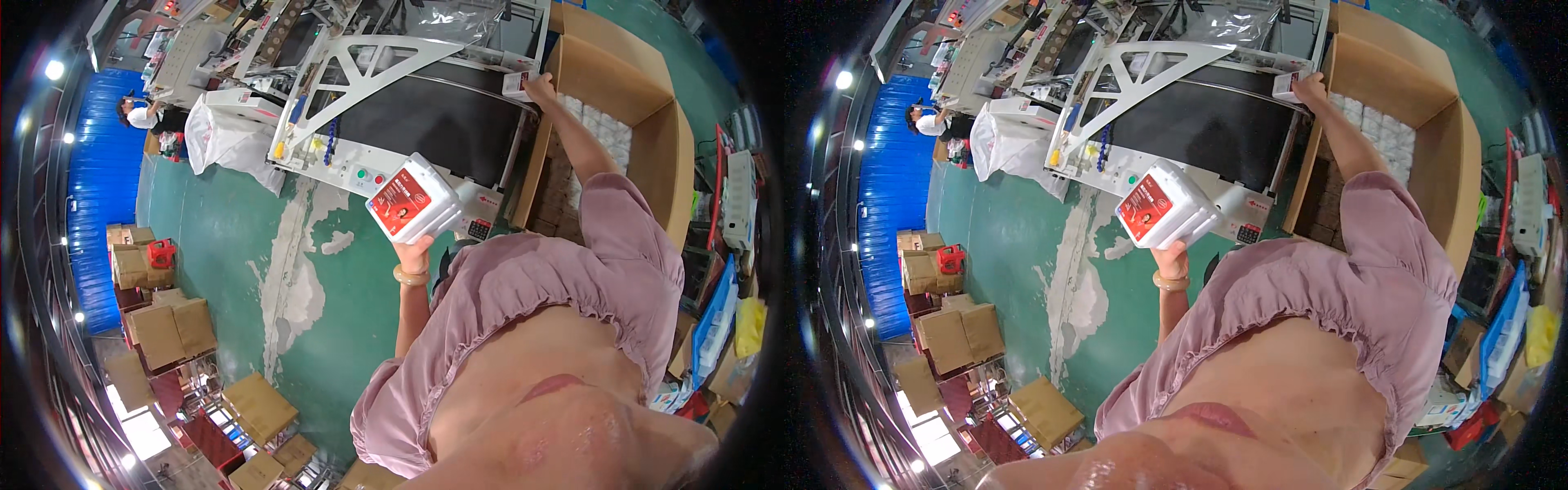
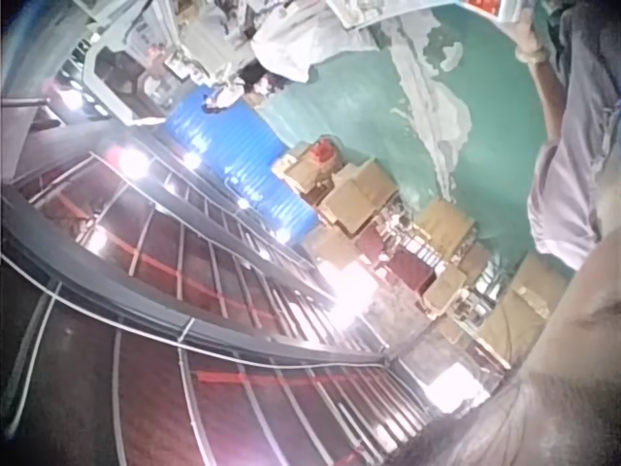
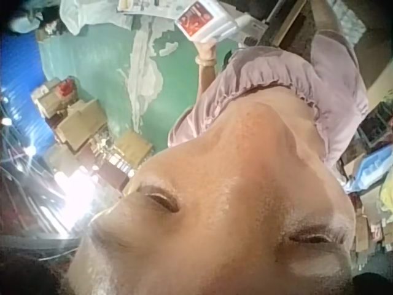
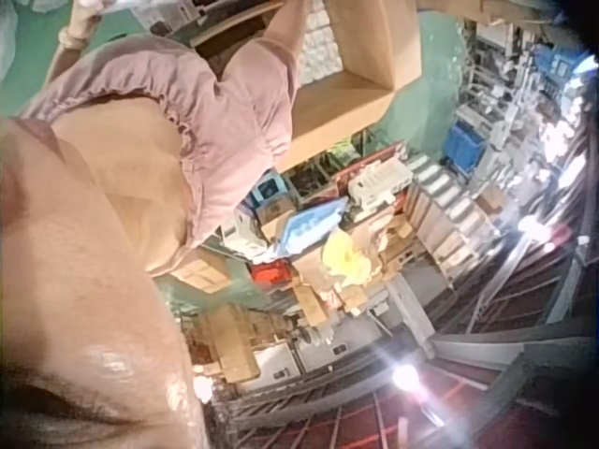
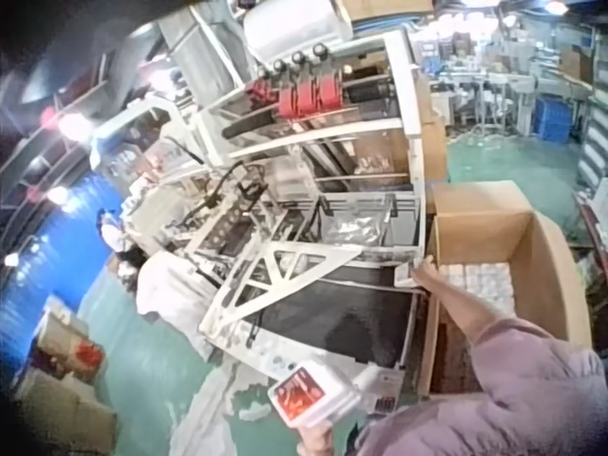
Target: The person packs packaged boxes from a conveyor machine into a cardboard box by hand, then moves to a table to wipe and clean packaged items using a spray bottle and a cloth.
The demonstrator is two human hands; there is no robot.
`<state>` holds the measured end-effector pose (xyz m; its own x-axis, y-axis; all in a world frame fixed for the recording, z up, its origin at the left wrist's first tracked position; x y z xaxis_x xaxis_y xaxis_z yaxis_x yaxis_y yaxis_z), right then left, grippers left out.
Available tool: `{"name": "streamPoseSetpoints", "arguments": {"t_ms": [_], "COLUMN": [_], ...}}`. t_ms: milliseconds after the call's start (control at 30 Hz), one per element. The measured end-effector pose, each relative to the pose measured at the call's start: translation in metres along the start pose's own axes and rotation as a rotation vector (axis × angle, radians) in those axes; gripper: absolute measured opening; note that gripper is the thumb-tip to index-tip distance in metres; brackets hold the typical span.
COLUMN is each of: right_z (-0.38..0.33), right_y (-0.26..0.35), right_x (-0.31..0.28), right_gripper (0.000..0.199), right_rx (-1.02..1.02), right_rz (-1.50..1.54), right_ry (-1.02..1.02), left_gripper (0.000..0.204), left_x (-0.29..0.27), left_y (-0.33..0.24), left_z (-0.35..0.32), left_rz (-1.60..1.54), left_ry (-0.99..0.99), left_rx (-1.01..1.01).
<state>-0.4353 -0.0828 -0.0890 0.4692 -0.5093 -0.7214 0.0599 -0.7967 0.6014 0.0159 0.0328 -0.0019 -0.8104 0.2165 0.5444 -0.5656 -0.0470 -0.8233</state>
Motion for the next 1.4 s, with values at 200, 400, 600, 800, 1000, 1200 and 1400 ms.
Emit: {"name": "streamPoseSetpoints", "arguments": {"t_ms": [200,400,600,800,1000,1200,1400], "right_z": [-0.006,-0.179,-0.286,-0.292,-0.283,-0.183,-0.022], "right_y": [0.0,0.036,0.049,0.042,0.047,0.067,0.048], "right_x": [-0.002,-0.056,-0.118,-0.111,-0.122,-0.091,-0.049], "right_gripper": [0.046,0.047,0.087,0.072,0.069,0.028,0.045], "right_rx": [-0.371,-1.066,-1.68,-1.732,-1.663,-0.656,-0.06], "right_rz": [-0.426,0.357,0.22,0.244,0.455,0.919,0.91], "right_ry": [0.146,0.826,0.789,0.698,0.637,0.553,0.424], "left_gripper": [0.088,0.087,0.089,0.085,0.084,0.086,0.088], "left_x": [0.009,0.012,0.024,0.027,0.028,0.031,0.033], "left_y": [0.004,0.011,0.014,0.016,0.014,0.003,-0.006], "left_z": [0.002,0.007,0.009,0.008,0.007,0.006,0.006], "left_rz": [0.048,0.033,0.008,0.012,0.03,-0.033,-0.03], "left_ry": [0.03,0.076,0.147,0.193,0.179,0.142,0.118], "left_rx": [-0.054,-0.082,-0.141,-0.146,-0.101,-0.111,-0.075]}}
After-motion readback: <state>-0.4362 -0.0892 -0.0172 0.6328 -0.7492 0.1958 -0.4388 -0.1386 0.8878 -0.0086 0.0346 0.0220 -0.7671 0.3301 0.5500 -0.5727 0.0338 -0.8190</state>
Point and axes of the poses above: each hand's wrist, its own z-axis towards the middle knuckle, its own x-axis out of the palm, y = z × x, the point moved 1 cm from there along z, towards the middle knuckle, and after that the axes turned 8 degrees about x, right-handed, at the moved point
